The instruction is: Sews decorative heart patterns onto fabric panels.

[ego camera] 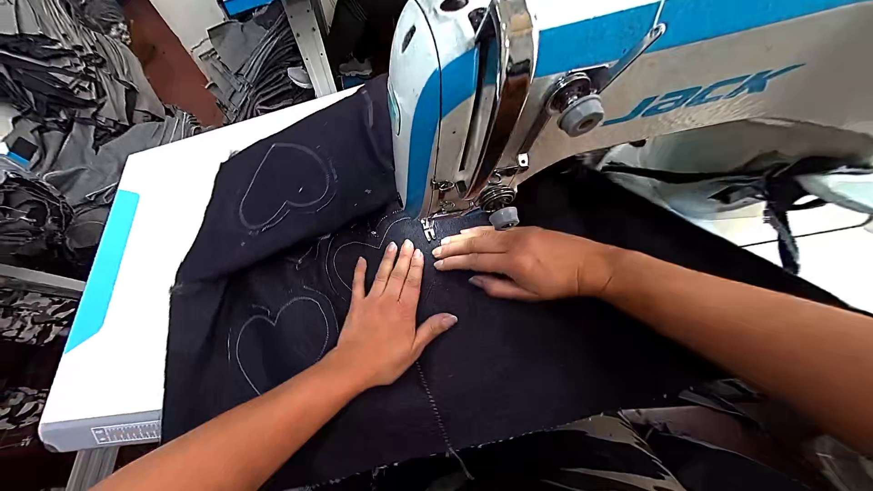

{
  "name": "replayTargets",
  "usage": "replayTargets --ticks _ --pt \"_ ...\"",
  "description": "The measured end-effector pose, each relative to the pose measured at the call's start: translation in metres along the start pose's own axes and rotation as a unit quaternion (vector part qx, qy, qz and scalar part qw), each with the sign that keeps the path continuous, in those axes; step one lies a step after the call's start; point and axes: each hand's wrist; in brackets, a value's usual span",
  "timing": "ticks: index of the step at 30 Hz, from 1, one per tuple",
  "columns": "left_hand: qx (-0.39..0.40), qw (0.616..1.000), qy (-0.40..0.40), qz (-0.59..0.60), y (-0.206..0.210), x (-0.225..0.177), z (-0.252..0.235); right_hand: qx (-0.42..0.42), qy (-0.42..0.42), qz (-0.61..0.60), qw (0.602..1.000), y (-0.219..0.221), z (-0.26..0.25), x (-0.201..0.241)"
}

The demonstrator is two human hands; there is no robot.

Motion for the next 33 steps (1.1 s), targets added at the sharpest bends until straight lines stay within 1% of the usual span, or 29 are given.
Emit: replayTargets --ticks 1,2,4,6,7,8,10,12,14,18,21,23,28,33 --pt "0.02 1.0 -0.004 0.006 -0.004 -0.003 0.001 0.009 0.014 0.012 1.0 -0.007 -0.004 0.004" --pt "0.044 0.999 0.0 0.009 -0.013 -0.002 0.001 0.022 0.049 0.033 0.998 -0.016 -0.01 0.018" --pt "0.078 0.996 0.042 0.013 -0.034 0.01 -0.009 0.033 0.152 0.056 0.986 -0.022 -0.022 0.064" --pt "0.066 0.987 0.146 -0.011 -0.045 0.039 -0.022 0.007 0.239 0.054 0.969 -0.002 -0.033 0.112" --pt "0.069 0.977 0.197 -0.031 -0.044 0.055 -0.026 -0.004 0.27 0.053 0.962 0.01 -0.036 0.13" --pt "0.074 0.97 0.23 -0.031 -0.04 0.068 -0.027 -0.022 0.286 0.063 0.956 0.021 -0.037 0.142" --pt "0.07 0.967 0.246 -0.01 -0.031 0.08 -0.024 -0.052 0.294 0.097 0.95 0.033 -0.035 0.152" --pt "0.067 0.97 0.232 0.0 -0.027 0.078 -0.02 -0.055 0.283 0.105 0.952 0.032 -0.028 0.153" --pt "0.057 0.976 0.209 -0.001 -0.024 0.071 -0.017 -0.054 0.27 0.094 0.957 0.027 -0.021 0.145" --pt "0.029 0.99 0.135 -0.007 -0.016 0.053 -0.018 -0.04 0.251 0.052 0.966 0.013 -0.009 0.115" --pt "0.011 0.996 0.09 -0.009 -0.012 0.047 -0.025 -0.034 0.236 0.044 0.97 0.008 -0.004 0.093" --pt "0.002 0.997 0.079 -0.004 -0.012 0.049 -0.032 -0.038 0.226 0.047 0.972 0.007 -0.004 0.081" --pt "-0.006 0.997 0.081 0.007 -0.018 0.061 -0.053 -0.035 0.218 0.042 0.974 0.007 -0.007 0.058" --pt "0.001 0.996 0.086 0.01 -0.024 0.067 -0.062 -0.042 0.22 0.051 0.973 0.009 -0.006 0.054"
Point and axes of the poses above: each hand's wrist, its own z-axis away from the middle knuckle, its own y-axis out of the palm, x = y × z, and after that the axes turned 12 degrees about z, right-handed
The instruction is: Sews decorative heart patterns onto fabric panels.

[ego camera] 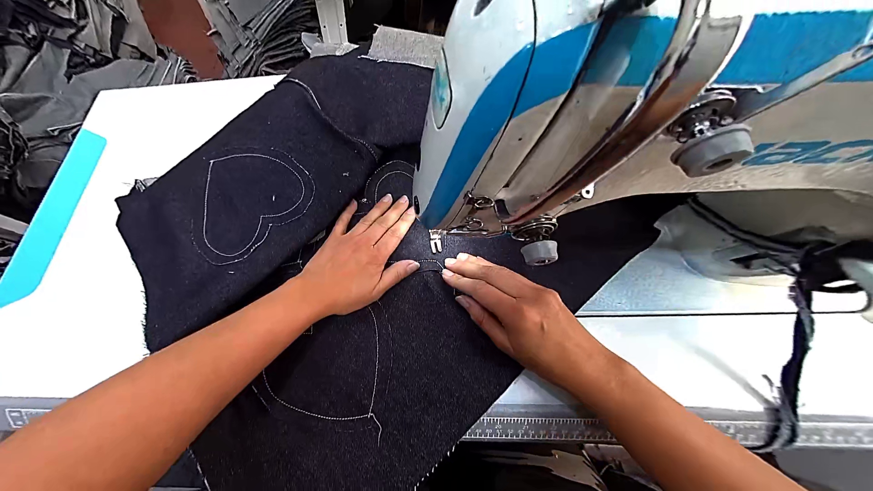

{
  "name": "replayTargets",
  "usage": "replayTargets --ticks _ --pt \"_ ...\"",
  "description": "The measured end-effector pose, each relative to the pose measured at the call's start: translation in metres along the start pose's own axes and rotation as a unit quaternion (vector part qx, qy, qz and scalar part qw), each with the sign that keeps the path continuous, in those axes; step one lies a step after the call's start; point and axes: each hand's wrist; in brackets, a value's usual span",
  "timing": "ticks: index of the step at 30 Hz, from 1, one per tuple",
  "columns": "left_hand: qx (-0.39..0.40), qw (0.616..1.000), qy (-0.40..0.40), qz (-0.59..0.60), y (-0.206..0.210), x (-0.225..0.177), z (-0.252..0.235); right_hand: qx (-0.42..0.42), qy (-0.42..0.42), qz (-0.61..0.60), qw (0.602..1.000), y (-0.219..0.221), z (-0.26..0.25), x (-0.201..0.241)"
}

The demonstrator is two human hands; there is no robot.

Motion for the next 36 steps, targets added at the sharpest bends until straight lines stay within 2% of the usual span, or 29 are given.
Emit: replayTargets --ticks 10,27,36 --pt "0.008 0.998 -0.06 -0.028 0.001 -0.009 -0.004 -0.003 -0.001 0.002 1.0 0.004 -0.004 -0.015" --pt "0.001 0.994 -0.104 -0.04 0.002 -0.01 -0.01 -0.045 -0.037 -0.008 0.998 0.013 -0.015 -0.036" --pt "-0.007 0.993 -0.111 -0.022 0.002 -0.011 -0.011 -0.035 -0.031 -0.01 0.999 0.014 -0.016 -0.037"
Point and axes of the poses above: each hand's wrist, its own z-axis away from the middle knuckle, its own y-axis out of the palm, x = y × z, and after that the axes turned 12 degrees about z, right-handed
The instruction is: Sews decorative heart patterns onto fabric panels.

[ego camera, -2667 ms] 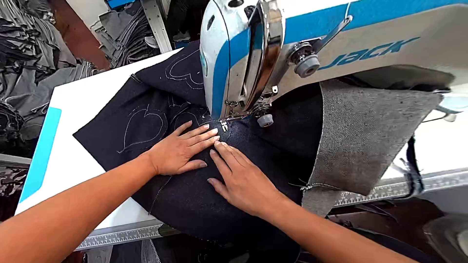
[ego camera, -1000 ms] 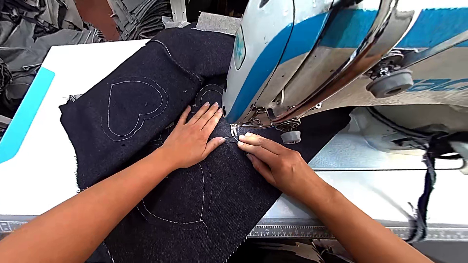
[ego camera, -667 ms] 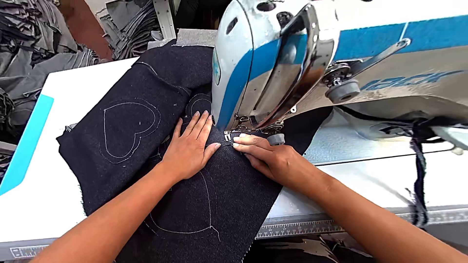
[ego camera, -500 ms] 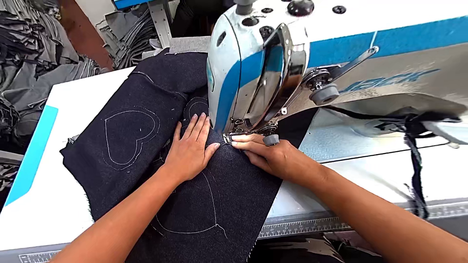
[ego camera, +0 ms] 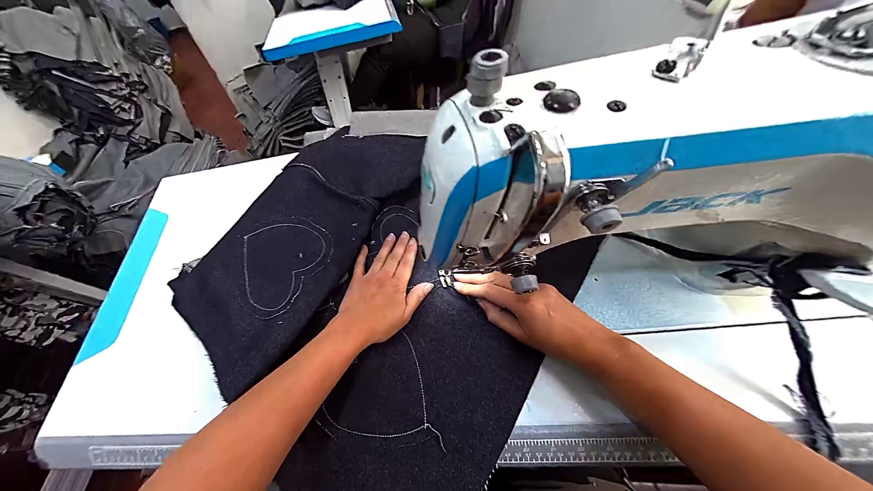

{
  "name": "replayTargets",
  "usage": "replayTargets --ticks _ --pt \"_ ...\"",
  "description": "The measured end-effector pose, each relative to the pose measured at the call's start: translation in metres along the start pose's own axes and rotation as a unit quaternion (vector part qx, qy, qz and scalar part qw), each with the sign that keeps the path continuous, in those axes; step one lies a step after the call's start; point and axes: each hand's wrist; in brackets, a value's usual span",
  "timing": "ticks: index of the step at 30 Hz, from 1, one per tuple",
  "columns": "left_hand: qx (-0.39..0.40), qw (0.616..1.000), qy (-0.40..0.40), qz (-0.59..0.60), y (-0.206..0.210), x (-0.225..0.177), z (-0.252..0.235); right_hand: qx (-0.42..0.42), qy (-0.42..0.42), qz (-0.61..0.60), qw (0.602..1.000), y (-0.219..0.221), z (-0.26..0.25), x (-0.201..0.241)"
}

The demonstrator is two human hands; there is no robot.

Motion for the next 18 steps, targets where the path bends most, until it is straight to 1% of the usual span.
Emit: replayTargets --ticks 3,6,9,13,15,18 --pt "-0.015 1.0 -0.002 0.021 0.002 0.0 0.003 0.006 0.006 -0.003 1.0 -0.001 0.001 -0.001" --pt "-0.038 0.998 -0.041 0.018 0.001 -0.014 0.021 -0.008 0.031 0.02 0.999 -0.017 0.015 0.007" --pt "-0.028 0.994 -0.099 0.03 -0.001 -0.025 0.043 -0.011 0.072 0.039 0.997 -0.044 0.048 0.014" --pt "-0.028 0.99 -0.134 0.043 0.003 -0.026 0.056 -0.003 0.11 0.075 0.991 -0.076 0.091 0.02" --pt "-0.035 0.988 -0.143 0.041 0.007 -0.027 0.054 0.029 0.118 0.082 0.989 -0.091 0.102 0.027" --pt "-0.031 0.987 -0.152 0.036 0.007 -0.029 0.051 0.099 0.127 0.049 0.986 -0.112 0.103 0.044"
Point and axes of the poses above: each hand's wrist, its own z-axis away from the middle knuckle, its own y-axis out of the palm, x = y × z, and after that the axes turned 12 degrees about z, right-handed
